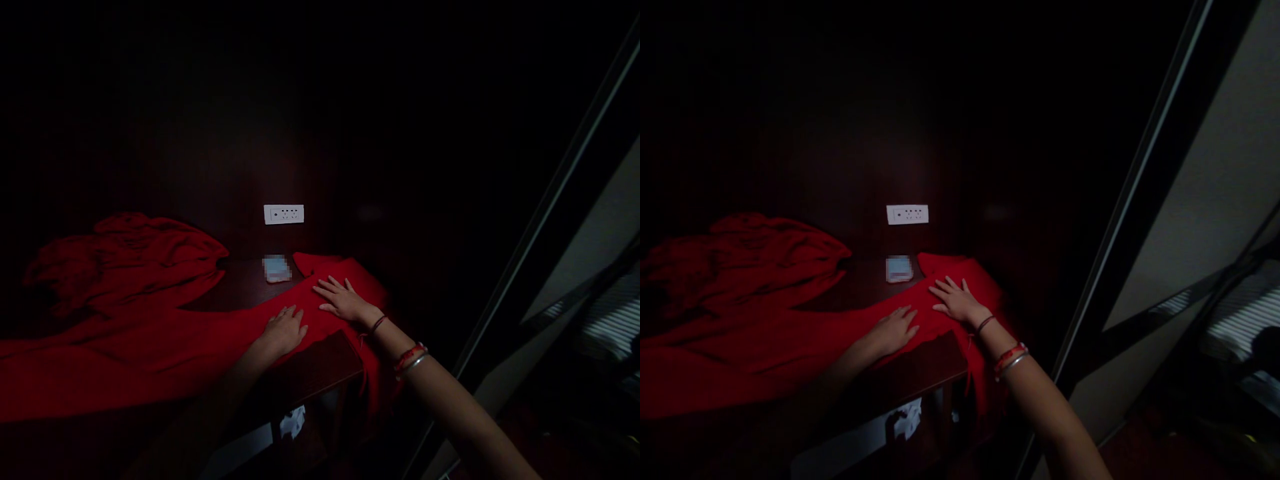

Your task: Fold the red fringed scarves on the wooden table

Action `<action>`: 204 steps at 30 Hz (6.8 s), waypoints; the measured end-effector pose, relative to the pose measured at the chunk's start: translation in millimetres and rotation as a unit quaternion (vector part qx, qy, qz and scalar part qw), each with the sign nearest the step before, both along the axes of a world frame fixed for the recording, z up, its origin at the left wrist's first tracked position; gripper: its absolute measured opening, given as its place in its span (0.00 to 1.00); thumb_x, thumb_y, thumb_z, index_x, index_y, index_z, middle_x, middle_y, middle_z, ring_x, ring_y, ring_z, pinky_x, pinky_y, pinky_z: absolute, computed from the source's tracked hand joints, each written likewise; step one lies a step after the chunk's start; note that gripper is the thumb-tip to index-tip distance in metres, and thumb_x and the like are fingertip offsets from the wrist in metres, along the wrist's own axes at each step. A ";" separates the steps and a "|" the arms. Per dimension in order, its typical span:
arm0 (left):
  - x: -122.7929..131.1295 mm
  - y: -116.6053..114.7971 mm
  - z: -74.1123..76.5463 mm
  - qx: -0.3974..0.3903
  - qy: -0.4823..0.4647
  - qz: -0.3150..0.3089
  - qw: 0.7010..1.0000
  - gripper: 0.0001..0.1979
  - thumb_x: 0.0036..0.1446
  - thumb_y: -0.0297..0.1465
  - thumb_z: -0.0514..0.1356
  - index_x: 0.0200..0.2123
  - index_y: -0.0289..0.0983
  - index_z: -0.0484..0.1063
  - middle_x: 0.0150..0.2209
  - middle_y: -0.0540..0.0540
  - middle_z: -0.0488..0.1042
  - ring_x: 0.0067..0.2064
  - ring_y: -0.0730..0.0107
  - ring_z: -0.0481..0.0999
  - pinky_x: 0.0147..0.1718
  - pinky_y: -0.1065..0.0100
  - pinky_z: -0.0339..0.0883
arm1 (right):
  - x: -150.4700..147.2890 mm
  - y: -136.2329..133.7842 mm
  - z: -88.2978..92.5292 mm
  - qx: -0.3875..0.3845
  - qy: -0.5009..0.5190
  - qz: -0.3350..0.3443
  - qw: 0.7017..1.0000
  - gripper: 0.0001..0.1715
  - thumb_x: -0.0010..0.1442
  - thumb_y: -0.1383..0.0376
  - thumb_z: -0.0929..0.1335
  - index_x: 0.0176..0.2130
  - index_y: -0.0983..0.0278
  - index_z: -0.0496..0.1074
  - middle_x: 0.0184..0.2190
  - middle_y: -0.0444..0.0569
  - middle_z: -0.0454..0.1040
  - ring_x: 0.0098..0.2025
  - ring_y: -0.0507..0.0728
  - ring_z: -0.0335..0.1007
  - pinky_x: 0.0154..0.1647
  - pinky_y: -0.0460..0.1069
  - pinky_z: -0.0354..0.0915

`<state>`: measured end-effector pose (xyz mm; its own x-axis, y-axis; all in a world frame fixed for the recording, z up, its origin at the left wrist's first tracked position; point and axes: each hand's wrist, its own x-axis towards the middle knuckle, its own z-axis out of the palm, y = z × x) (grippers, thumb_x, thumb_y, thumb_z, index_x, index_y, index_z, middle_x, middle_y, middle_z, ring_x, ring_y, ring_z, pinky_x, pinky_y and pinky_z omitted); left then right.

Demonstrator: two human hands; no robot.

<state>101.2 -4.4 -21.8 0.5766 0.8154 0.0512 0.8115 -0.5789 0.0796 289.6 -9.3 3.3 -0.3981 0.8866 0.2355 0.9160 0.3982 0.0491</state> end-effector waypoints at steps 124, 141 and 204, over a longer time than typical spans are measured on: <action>-157.6 28.5 68.5 0.188 0.172 -0.072 0.964 0.23 0.47 0.18 0.44 0.45 0.40 0.62 0.48 0.37 0.61 0.37 0.60 0.71 0.29 0.64 0.63 | 21.4 -52.8 -14.6 0.164 -0.074 -0.001 0.984 0.10 0.58 0.67 0.57 0.33 0.65 0.66 0.27 0.48 0.68 0.31 0.52 0.60 0.34 0.46 0.52; -171.2 14.5 49.8 0.092 0.156 -0.116 0.977 0.18 0.48 0.30 0.53 0.44 0.41 0.66 0.43 0.43 0.67 0.44 0.59 0.65 0.43 0.59 0.58 | 19.5 -63.5 -18.6 0.080 0.022 0.053 0.995 0.15 0.60 0.65 0.55 0.36 0.65 0.66 0.34 0.51 0.70 0.37 0.51 0.65 0.40 0.46 0.58; 18.3 20.2 -6.2 -0.014 -0.067 -0.136 0.988 0.29 0.53 0.49 0.39 0.57 0.47 0.40 0.59 0.48 0.37 0.59 0.57 0.37 0.52 0.51 0.38 | 25.0 -46.0 3.4 0.084 0.039 -0.250 0.964 0.31 0.59 0.55 0.50 0.57 0.69 0.47 0.57 0.56 0.45 0.58 0.62 0.36 0.54 0.59 0.40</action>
<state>119.6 15.8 -28.0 0.7638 0.6339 0.1219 0.6078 -0.7698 0.1948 314.7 -55.3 6.7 0.0929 0.9097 0.4048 0.9949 -0.1006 -0.0022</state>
